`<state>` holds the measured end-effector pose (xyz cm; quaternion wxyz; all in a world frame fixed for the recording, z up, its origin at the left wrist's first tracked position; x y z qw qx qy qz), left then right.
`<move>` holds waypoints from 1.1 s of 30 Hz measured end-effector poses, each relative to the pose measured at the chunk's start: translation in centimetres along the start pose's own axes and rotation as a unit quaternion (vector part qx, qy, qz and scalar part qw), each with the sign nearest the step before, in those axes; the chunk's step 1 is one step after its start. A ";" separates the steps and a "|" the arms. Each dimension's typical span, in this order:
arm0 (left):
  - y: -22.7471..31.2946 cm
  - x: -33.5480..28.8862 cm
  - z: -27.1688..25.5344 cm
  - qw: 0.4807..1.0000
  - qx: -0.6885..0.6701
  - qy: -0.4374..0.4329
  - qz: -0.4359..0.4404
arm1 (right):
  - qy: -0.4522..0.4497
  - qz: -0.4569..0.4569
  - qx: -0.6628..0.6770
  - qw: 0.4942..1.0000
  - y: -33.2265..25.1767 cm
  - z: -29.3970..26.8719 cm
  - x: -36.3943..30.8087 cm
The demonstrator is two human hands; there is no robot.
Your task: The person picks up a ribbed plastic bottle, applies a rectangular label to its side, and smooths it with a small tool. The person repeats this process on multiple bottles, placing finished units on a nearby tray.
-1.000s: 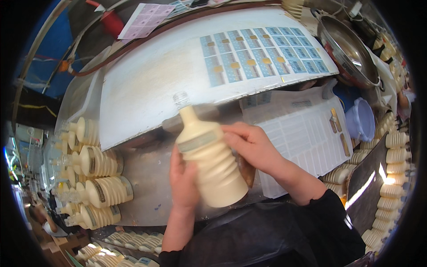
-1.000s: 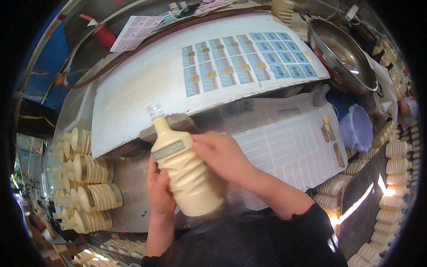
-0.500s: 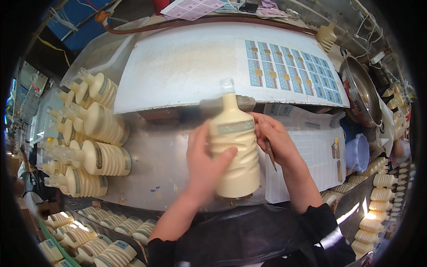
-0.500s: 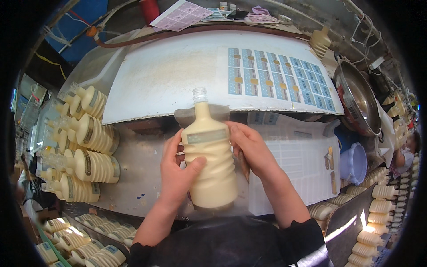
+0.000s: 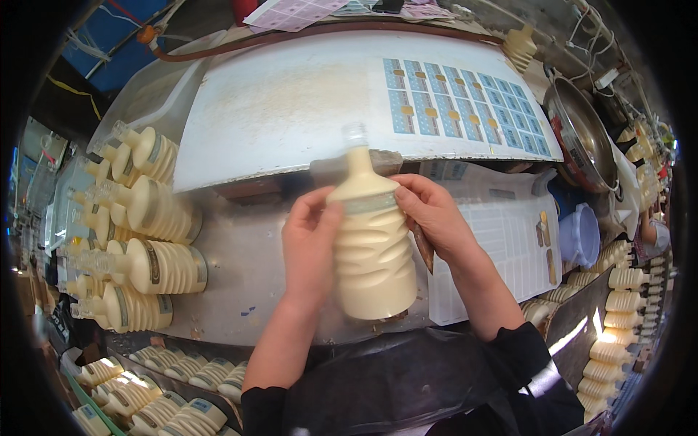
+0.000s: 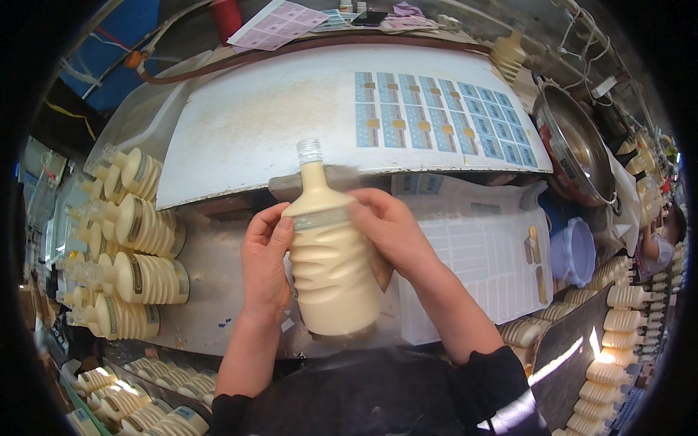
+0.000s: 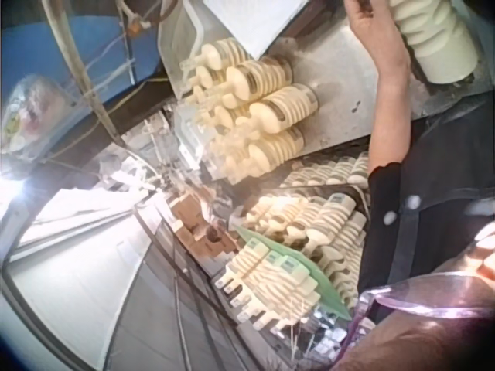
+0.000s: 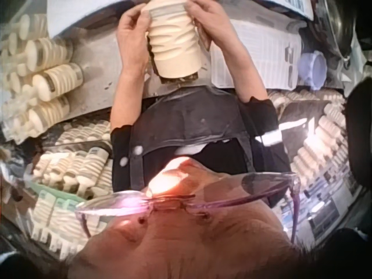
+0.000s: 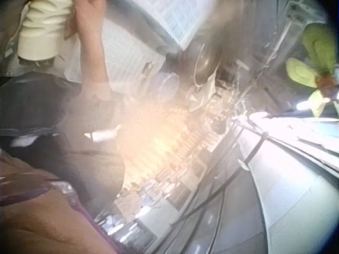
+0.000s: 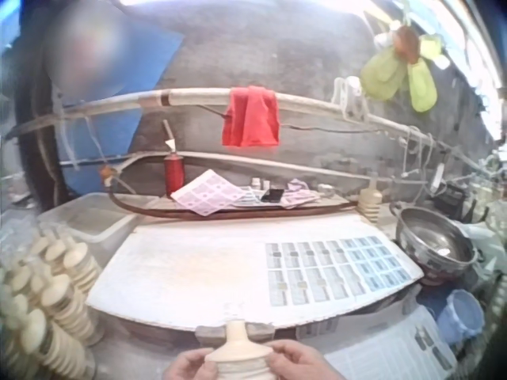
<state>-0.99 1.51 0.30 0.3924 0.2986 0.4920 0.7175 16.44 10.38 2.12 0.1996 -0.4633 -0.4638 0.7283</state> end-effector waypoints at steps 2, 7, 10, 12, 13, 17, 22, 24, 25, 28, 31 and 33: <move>0.0 0.0 0.0 1.000 -0.007 0.005 0.001 | 0.004 -0.007 -0.008 1.000 0.2 0.0 0.2; -0.4 0.0 0.0 1.000 -0.010 0.008 0.000 | 0.009 -0.021 -0.004 1.000 0.7 -0.1 0.7; -0.2 0.0 0.2 1.000 -0.003 0.009 0.001 | 0.011 -0.023 0.000 1.000 1.0 -0.2 0.9; -0.1 0.0 0.1 1.000 0.001 0.012 -0.010 | 0.000 -0.013 -0.005 1.000 1.0 -0.7 0.9; -0.1 0.0 0.0 1.000 0.002 0.015 -0.021 | -0.021 -0.011 0.010 1.000 0.9 -0.9 0.9; -0.8 0.2 -0.6 1.000 0.006 0.011 -0.016 | -0.051 -0.005 0.025 0.998 0.5 -1.3 0.7; -0.9 0.1 -0.3 1.000 -0.024 0.017 -0.009 | -0.032 -0.020 -0.007 0.999 0.8 -1.0 1.0; -0.8 0.0 -0.2 0.999 -0.032 0.017 -0.008 | -0.026 -0.015 -0.007 1.000 0.8 -1.0 1.0; -0.8 0.1 -0.1 0.999 -0.032 0.015 -0.007 | -0.025 -0.017 -0.004 1.000 0.9 -1.0 1.1; -0.8 0.1 -0.1 0.999 -0.030 0.011 -0.005 | -0.028 -0.018 0.004 0.999 1.2 -1.1 1.5; -0.9 0.1 -0.1 0.999 -0.033 0.014 -0.007 | -0.039 -0.016 0.012 0.999 1.3 -1.1 1.6; -0.8 0.1 -0.1 0.999 -0.041 0.016 -0.014 | -0.038 -0.018 0.021 0.999 1.7 -1.2 1.8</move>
Point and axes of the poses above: each hand's wrist, its own x-axis towards the middle knuckle, its own z-axis out of the palm, y = z × x, the point moved 2 cm from there along x, towards the middle knuckle, and after that the axes turned 12 degrees about z, right-handed, at the moved point
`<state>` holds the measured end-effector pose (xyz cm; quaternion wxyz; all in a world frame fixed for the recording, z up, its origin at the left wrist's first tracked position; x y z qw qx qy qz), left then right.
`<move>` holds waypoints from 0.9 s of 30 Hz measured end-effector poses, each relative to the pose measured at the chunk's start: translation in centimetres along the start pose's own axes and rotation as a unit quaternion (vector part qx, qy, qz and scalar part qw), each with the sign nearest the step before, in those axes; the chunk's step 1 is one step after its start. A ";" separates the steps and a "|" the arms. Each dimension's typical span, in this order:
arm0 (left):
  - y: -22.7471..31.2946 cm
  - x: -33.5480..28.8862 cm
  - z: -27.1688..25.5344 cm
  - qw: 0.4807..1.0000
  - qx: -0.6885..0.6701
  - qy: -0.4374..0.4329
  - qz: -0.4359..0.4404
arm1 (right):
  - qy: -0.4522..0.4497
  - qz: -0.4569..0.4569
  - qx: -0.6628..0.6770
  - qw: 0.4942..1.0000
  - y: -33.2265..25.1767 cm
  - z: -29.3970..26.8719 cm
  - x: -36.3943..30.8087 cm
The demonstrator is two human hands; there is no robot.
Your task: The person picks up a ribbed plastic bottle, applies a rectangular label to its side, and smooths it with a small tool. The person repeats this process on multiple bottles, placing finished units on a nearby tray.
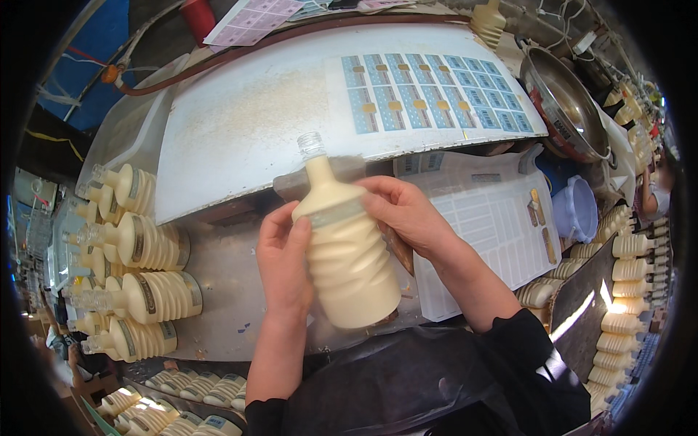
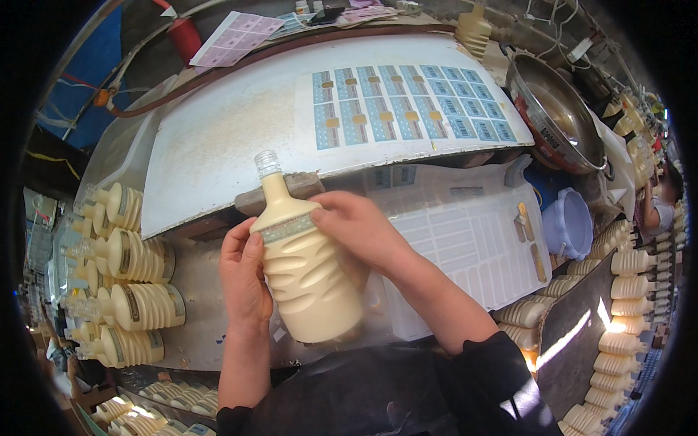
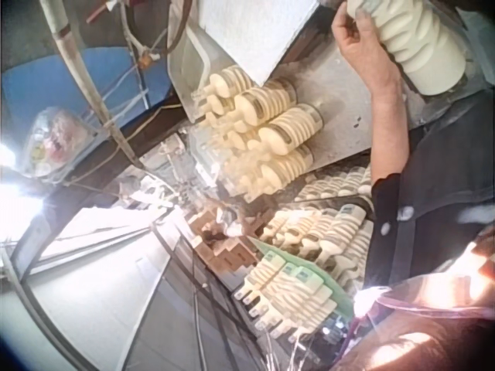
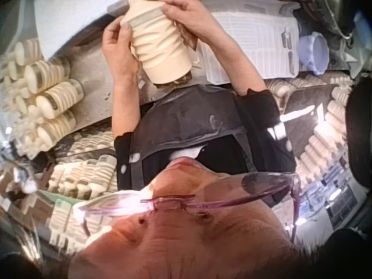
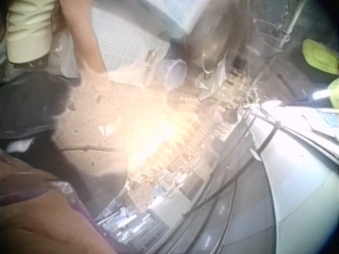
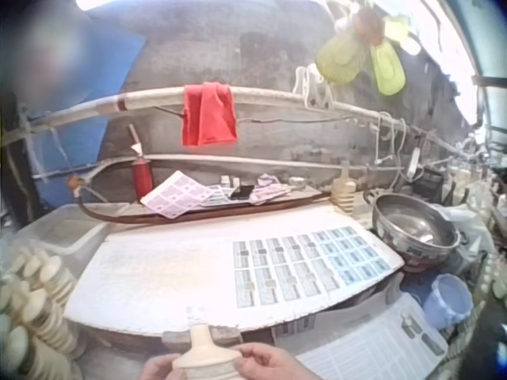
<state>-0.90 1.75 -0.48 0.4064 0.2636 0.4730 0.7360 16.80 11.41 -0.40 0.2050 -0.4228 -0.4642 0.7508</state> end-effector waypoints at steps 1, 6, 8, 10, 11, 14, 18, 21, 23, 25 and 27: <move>0.0 0.0 0.0 1.000 0.000 0.001 0.000 | -0.002 0.001 0.000 1.000 0.0 0.0 0.0; -0.1 0.0 -0.1 1.000 0.005 0.009 -0.005 | -0.011 0.001 0.005 1.000 -0.1 0.0 -0.1; -0.2 0.0 -0.2 1.000 0.004 0.004 -0.003 | -0.009 0.003 0.006 1.000 0.0 0.0 -0.1; -0.2 0.0 -0.2 1.000 0.000 0.001 0.001 | -0.008 0.003 0.007 1.000 0.1 0.0 0.0; -0.2 0.0 -0.2 1.000 -0.002 0.000 0.003 | -0.008 0.003 0.007 1.000 0.2 0.0 0.1; -0.4 0.0 -0.1 1.000 -0.018 0.001 0.002 | 0.014 -0.011 0.001 1.000 0.2 0.3 -0.1; -0.7 -0.1 0.0 0.999 -0.037 -0.009 -0.001 | 0.065 -0.011 -0.070 0.995 -0.7 -1.2 -0.5; 0.1 -0.1 0.0 0.998 -0.051 -0.011 -0.044 | 0.041 -0.025 0.179 0.983 -2.3 -3.6 -0.5; -0.2 0.0 -0.4 0.998 -0.059 -0.017 -0.033 | 0.084 -0.083 0.114 0.987 -4.9 -1.3 -1.4; -0.6 0.2 -0.5 0.997 -0.065 -0.031 -0.029 | 0.102 -0.147 0.038 0.983 -7.0 1.9 -2.1; -0.8 0.2 -0.3 0.996 -0.065 -0.049 -0.029 | 0.163 -0.250 -0.124 0.946 -6.6 4.3 -1.6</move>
Point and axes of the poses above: each hand's wrist, its own x-axis towards the middle knuckle, its own z-axis out of the palm, y = z × x, the point moved 2 cm from there along x, towards the middle knuckle, and after that the axes turned 12 degrees about z, right-handed, at the moved point
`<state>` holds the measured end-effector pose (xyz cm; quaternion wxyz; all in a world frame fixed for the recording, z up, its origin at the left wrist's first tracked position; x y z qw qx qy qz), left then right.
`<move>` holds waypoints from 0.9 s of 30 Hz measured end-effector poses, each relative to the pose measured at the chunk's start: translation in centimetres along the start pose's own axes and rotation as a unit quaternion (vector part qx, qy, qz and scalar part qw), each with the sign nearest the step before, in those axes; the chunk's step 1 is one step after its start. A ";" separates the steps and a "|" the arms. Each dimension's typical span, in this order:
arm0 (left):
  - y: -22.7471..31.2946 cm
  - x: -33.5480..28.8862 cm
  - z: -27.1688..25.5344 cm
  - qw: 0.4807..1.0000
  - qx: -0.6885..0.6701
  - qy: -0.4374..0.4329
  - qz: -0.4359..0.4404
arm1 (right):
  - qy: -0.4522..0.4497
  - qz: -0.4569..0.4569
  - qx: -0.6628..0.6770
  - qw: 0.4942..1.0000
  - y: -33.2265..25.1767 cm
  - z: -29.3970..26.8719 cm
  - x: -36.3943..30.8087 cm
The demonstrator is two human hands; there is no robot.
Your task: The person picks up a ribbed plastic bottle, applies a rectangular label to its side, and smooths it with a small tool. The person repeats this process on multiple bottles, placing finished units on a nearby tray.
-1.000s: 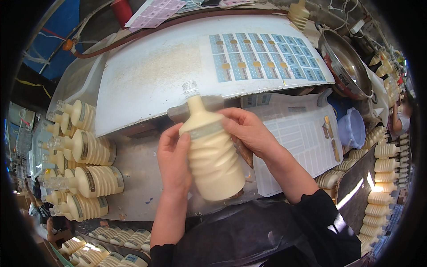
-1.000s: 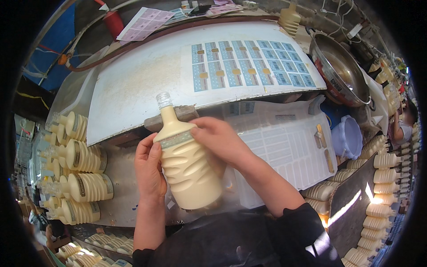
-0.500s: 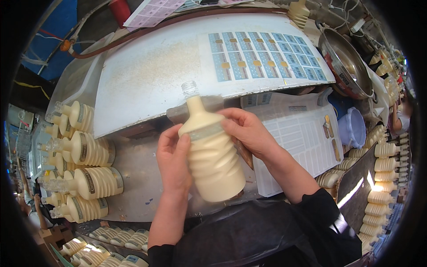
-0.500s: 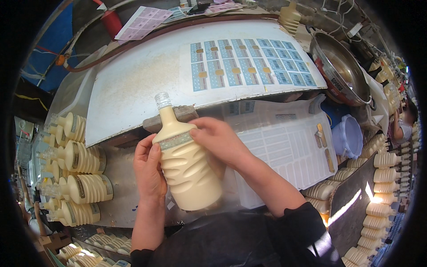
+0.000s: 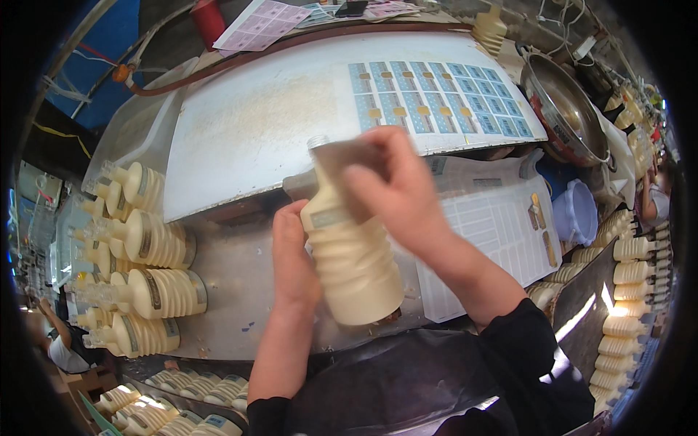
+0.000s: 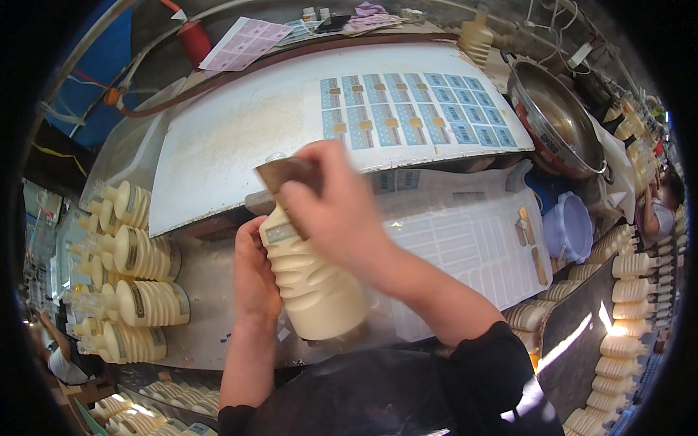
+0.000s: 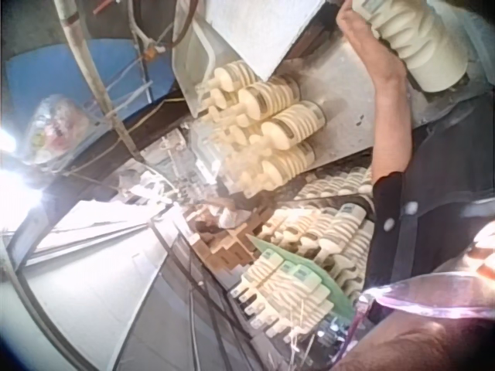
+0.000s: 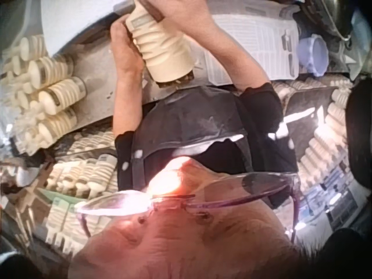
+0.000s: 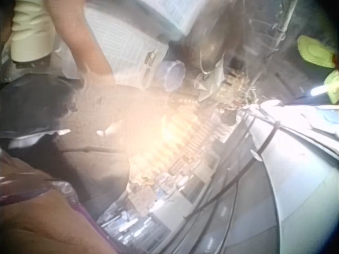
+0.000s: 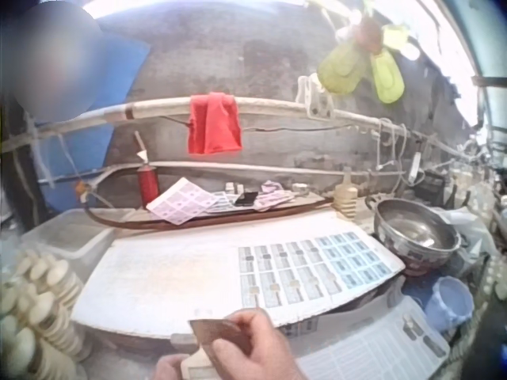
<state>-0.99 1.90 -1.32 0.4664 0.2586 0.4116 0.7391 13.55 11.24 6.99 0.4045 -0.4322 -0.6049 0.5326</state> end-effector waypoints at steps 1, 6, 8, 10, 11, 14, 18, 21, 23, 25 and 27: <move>0.1 -0.1 0.1 1.000 0.023 0.003 0.002 | 0.005 -0.037 -0.036 0.999 -0.3 1.3 -0.3; 0.2 -0.4 0.4 0.999 0.038 0.016 0.007 | 0.038 -0.046 -0.171 0.983 2.1 0.3 0.3; -0.2 -0.4 0.2 0.999 0.038 0.023 0.010 | 0.047 -0.016 -0.140 0.989 5.2 -1.4 0.9; -0.3 -0.4 0.4 0.999 0.034 0.020 0.017 | 0.085 -0.076 -0.152 0.982 6.6 -2.1 0.8; -0.5 -0.5 0.4 0.999 0.032 0.017 0.023 | 0.088 -0.074 -0.143 0.983 6.9 -2.2 0.7; -0.4 -0.7 0.5 1.000 0.013 0.021 -0.004 | 0.069 -0.083 -0.172 0.979 6.0 -2.4 0.8; 0.1 -1.7 1.0 0.998 0.031 -0.060 0.008 | 0.064 -0.051 -0.071 0.994 3.8 -1.4 0.1; 0.7 -2.0 1.6 0.996 0.071 -0.062 -0.007 | 0.027 -0.050 -0.172 0.984 1.1 1.0 -0.6; 1.0 -2.2 2.4 0.990 0.132 -0.053 -0.002 | 0.020 -0.056 -0.232 0.971 -0.6 2.5 -0.8; 0.9 -2.3 2.9 0.986 0.152 -0.060 0.037 | 0.019 -0.140 -0.296 0.945 -1.2 4.3 -1.3; 0.7 -2.5 3.1 0.980 0.171 -0.069 0.074 | -0.024 -0.094 -0.283 0.954 -1.6 4.9 -1.7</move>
Point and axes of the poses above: each hand's wrist, its own x-axis towards the middle knuckle, its own z-axis out of the palm, y = z × x, the point moved 2 cm from there along x, towards the middle knuckle, and after that the axes turned 12 degrees about z, right-handed, at the moved point
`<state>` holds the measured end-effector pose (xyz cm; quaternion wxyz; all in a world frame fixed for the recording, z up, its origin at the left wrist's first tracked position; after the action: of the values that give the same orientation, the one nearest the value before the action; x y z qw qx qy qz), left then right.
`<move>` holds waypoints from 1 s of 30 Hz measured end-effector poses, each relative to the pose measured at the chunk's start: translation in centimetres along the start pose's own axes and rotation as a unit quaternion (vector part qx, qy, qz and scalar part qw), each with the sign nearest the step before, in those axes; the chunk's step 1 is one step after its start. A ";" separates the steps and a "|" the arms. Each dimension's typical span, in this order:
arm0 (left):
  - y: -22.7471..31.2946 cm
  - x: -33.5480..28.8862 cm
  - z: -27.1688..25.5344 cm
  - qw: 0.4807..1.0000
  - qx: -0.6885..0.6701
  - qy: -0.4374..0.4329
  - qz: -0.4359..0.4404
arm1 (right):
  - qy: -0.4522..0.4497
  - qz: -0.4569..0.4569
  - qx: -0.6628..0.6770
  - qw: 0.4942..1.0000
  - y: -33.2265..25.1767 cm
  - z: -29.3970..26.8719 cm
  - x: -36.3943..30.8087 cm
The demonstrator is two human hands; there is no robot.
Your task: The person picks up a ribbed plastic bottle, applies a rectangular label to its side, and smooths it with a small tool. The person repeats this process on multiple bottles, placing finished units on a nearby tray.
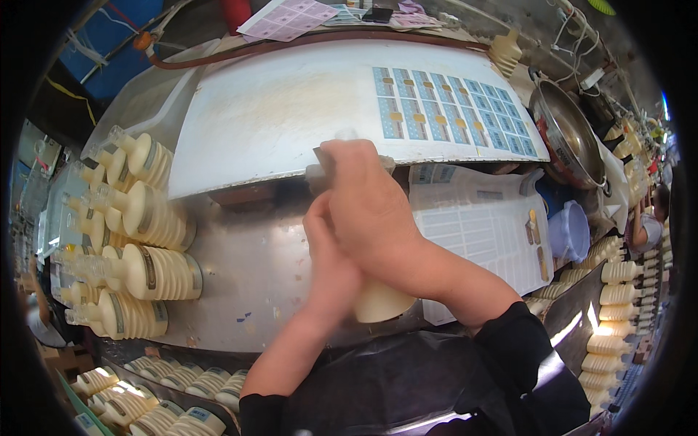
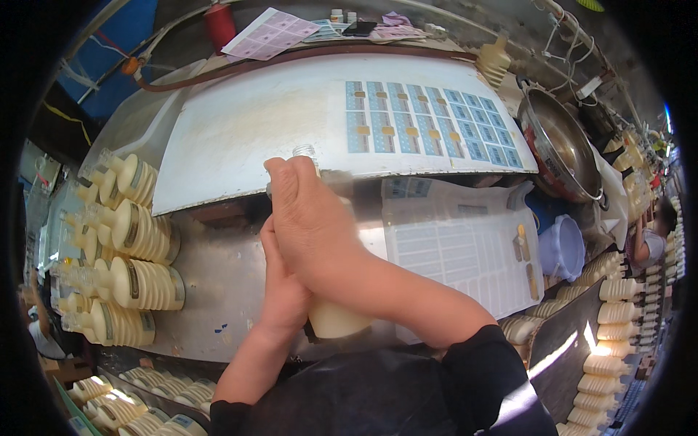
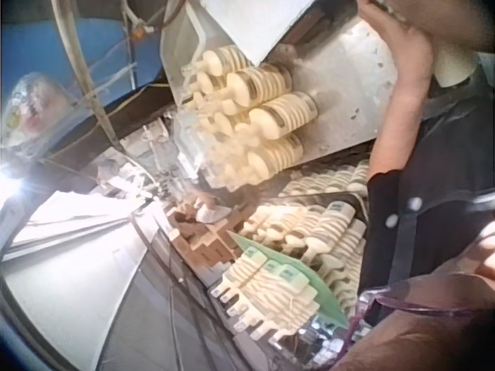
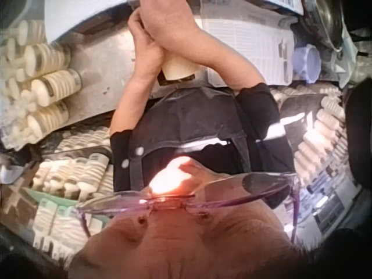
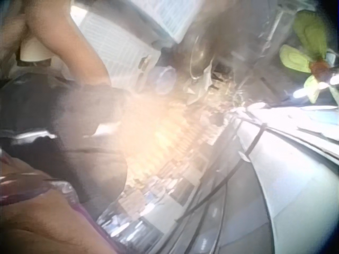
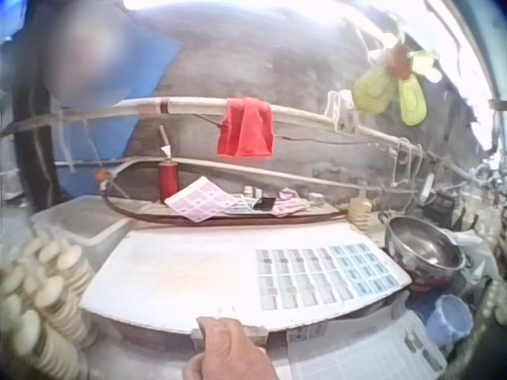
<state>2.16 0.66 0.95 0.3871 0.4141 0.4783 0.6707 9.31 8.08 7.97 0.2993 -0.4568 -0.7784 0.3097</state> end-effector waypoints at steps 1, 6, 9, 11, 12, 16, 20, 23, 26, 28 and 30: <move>-0.1 0.0 -0.1 1.000 0.014 0.005 -0.015 | -0.004 0.014 -0.011 1.000 -0.1 0.0 0.1; -0.8 -0.3 -0.8 0.997 0.067 0.022 -0.030 | 0.032 0.037 -0.067 0.997 0.8 -0.7 1.0; -0.7 -0.2 -0.5 0.996 0.087 0.004 -0.024 | 0.041 -0.026 -0.073 0.996 0.4 -0.7 0.2; -0.5 -0.1 -0.5 0.996 0.079 0.013 -0.031 | 0.022 -0.052 -0.056 0.997 0.6 -0.4 0.2; -0.5 -0.1 -0.5 0.997 0.067 0.020 -0.036 | 0.030 -0.024 -0.056 0.998 1.0 -0.5 0.2; -1.0 0.5 -1.1 0.996 0.083 0.043 -0.004 | 0.054 0.003 -0.034 0.998 3.8 -1.3 0.4; -1.2 2.1 -1.3 0.989 0.143 0.043 -0.017 | 0.055 0.015 0.016 0.998 5.7 -2.0 0.0; -2.8 2.1 -1.9 0.989 0.147 0.031 0.012 | 0.064 0.018 0.058 0.996 8.2 -2.4 -0.1; -2.1 2.0 -1.8 0.998 0.043 0.033 -0.019 | 0.086 0.018 0.084 0.993 11.0 -1.8 -0.4; -2.0 1.9 -1.7 0.999 -0.018 0.031 -0.025 | 0.102 0.017 0.097 0.990 12.0 -1.4 -0.5; -2.4 1.9 -1.9 0.999 -0.001 0.035 -0.015 | 0.114 0.012 0.107 0.988 12.0 -1.0 -0.5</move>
<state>-0.02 2.32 -1.37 0.3802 0.3825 0.4968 0.6800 16.57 12.51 -0.55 0.4300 -0.4638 -0.6956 0.3407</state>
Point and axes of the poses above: each hand's wrist, its own x-axis towards the middle knuckle, its own z-axis out of the palm, y = z × x, the point moved 2 cm from there along x, towards the middle knuckle, and after that the axes turned 12 degrees about z, right-handed, at the moved point
